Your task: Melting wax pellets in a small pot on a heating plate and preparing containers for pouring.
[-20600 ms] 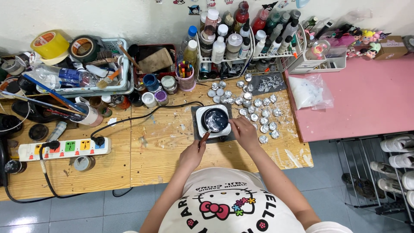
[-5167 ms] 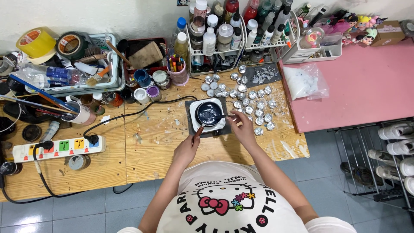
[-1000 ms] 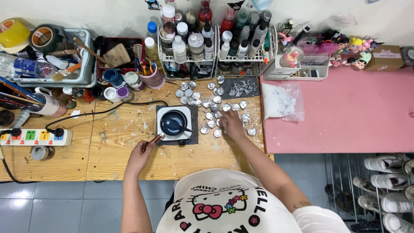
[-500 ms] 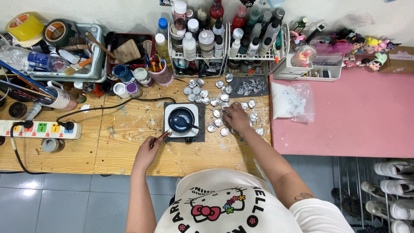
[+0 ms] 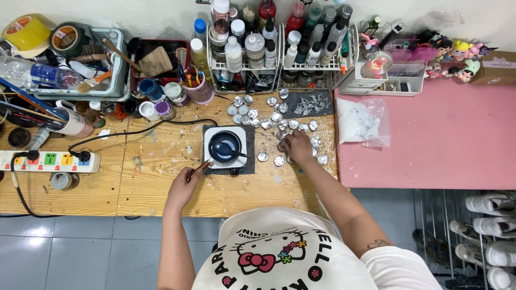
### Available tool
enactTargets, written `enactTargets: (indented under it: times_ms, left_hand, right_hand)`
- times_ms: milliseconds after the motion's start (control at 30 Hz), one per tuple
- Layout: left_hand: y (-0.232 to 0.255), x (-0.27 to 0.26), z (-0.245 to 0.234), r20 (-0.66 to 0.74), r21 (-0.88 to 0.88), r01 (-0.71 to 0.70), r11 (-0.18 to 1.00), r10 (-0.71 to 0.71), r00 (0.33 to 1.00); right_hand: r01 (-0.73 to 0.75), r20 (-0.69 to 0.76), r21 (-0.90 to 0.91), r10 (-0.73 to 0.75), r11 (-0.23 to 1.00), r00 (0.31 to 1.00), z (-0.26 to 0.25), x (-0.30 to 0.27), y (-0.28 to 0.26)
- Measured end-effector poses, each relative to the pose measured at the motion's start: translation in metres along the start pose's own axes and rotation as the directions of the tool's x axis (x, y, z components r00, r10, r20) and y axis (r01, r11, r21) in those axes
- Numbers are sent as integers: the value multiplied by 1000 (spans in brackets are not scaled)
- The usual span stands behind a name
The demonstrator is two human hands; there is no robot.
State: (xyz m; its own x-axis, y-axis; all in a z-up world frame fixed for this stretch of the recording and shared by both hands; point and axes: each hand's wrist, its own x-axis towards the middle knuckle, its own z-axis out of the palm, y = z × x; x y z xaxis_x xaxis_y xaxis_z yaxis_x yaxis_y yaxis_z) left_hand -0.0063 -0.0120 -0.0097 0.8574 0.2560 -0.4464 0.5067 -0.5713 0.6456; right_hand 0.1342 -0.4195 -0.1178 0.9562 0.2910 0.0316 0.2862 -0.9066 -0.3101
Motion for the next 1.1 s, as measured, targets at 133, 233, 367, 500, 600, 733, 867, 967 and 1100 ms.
enactTargets:
  times_ms: [133,233,367,500,600,733,867,967,1100]
  left_hand:
    - [6,-1,-2,4,-8,5,1000,-5,1000]
    - [2,0,0,-10,19,8,1000,-8,1000]
    - [-9,5,4,-2,-21,-23,1000,23,1000]
    - [-5,3,4,-17,-11,-47,999,47,999]
    - [0,0,2,2,1,17,1000,-17,1000]
    - [-2,-1,3,-10,2,-24,1000,24,1000]
    - [1,-2,3,-17,3,-24,1000,24,1000]
    - [-1,0,4,-14,3,-11,1000,11,1000]
    - [-7,2,8,-17,-3,-29,1000,29,999]
  right_hand:
    - [-40,-3,-21,40,999,999,-2,-3,11]
    - [-17,-76,22,19,1000,997,-6,-6,9]
    - [8,12,84,-9,996,1000,-36,-17,-21]
    - [33,201,63,-45,997,979,-49,-40,-55]
    - [60,102,58,-66,997,993,-19,-55,-45]
    - [54,34,50,-56,997,998,-1,-60,-26]
    - [24,-24,51,-23,998,999,-5,-63,-13]
    - [9,-66,47,-6,999,998,-7,-64,-4]
    - [-13,-90,95,21,995,996,-13,-65,-5]
